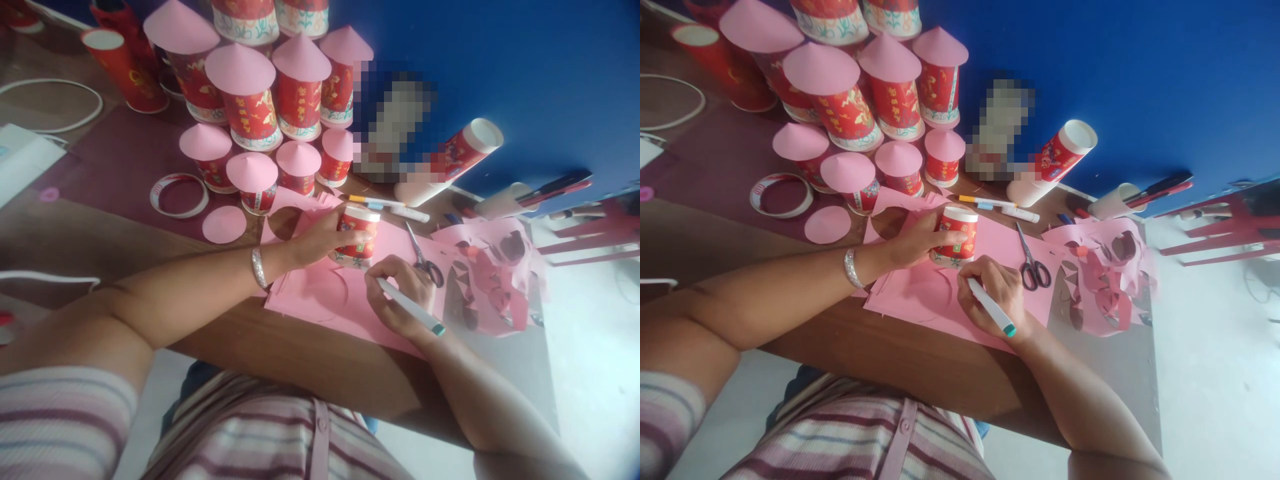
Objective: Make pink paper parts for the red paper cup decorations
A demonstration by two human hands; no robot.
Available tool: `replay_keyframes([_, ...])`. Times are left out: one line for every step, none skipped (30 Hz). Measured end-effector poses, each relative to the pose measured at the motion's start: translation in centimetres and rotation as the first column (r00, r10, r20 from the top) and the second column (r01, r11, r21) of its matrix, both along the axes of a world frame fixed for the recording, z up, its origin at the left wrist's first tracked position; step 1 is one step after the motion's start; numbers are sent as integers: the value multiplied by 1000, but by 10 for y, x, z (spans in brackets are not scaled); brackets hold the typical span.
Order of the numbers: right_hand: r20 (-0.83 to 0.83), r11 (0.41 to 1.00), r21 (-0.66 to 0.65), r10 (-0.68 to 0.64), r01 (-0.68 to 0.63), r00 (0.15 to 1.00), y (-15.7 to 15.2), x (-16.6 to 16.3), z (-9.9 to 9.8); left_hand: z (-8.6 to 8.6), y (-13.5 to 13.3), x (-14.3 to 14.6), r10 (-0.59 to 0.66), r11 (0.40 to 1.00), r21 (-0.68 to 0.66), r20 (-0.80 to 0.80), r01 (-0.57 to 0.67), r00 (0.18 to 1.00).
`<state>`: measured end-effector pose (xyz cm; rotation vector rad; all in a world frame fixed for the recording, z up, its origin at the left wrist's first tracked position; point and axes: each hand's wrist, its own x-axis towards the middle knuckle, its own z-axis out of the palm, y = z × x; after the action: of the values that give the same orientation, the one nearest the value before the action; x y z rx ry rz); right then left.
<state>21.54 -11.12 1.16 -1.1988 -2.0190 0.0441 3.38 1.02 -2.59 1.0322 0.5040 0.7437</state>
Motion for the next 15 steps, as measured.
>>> replay_keyframes([-2, 1000, 4, 0, 0, 1000, 0, 0, 1, 0, 0, 0, 2, 1000, -4, 4, -2, 1000])
replay_keyframes([-1, 1000, 7, 7, -7, 1000, 0, 0, 1, 1, 0, 0, 2, 1000, -9, 8, -2, 1000])
replay_keyframes([2, 1000, 12, 19, -19, 1000, -1, -1, 2, 1, 0, 0, 0, 1000, -12, 11, 1, 1000])
replay_keyframes([5, 999, 21, 31, -31, 1000, -1, -1, 2, 1, 0, 0, -4, 1000, -14, 12, 4, 1000])
replay_keyframes([10, 999, 25, 44, -44, 999, -1, -1, 3, 1, 0, 0, -7, 1000, -16, 10, 8, 1000])
replay_keyframes([16, 998, 28, 55, -55, 998, -1, -2, 3, 2, 0, 0, -10, 1000, -16, 6, 11, 1000])
replay_keyframes([19, 998, 29, 63, -63, 998, -1, -2, 3, 2, 0, 0, -11, 1000, -16, 2, 11, 1000])
replay_keyframes([21, 997, 32, 68, -69, 997, 0, -2, 3, 2, 0, 0, -10, 1000, -15, -1, 10, 1000])
replay_keyframes([20, 997, 35, 70, -70, 997, 0, -3, 3, 2, 0, 0, -8, 1000, -14, -1, 8, 1000])
replay_keyframes([20, 997, 39, 69, -70, 997, 0, -3, 3, 1, 0, 0, -6, 1000, -14, 0, 6, 1000])
replay_keyframes([18, 997, 44, 68, -69, 998, 0, -3, 2, 1, 0, 0, -4, 1000, -13, 2, 4, 1000])
replay_keyframes([18, 997, 47, 67, -68, 998, 1, -3, 2, 1, 0, 1, -3, 1000, -10, 4, 3, 1000])
replay_keyframes([20, 997, 46, 65, -66, 998, 1, -3, 1, 1, 0, 1, -3, 1000, -5, 4, 3, 1000])
replay_keyframes([22, 997, 44, 64, -65, 998, 1, -3, 1, 1, 0, 1, -1, 1000, 1, 2, 1, 1000])
replay_keyframes([23, 997, 40, 62, -63, 998, 1, -3, 1, 1, 0, 1, 1, 1000, 5, -1, -1, 1000])
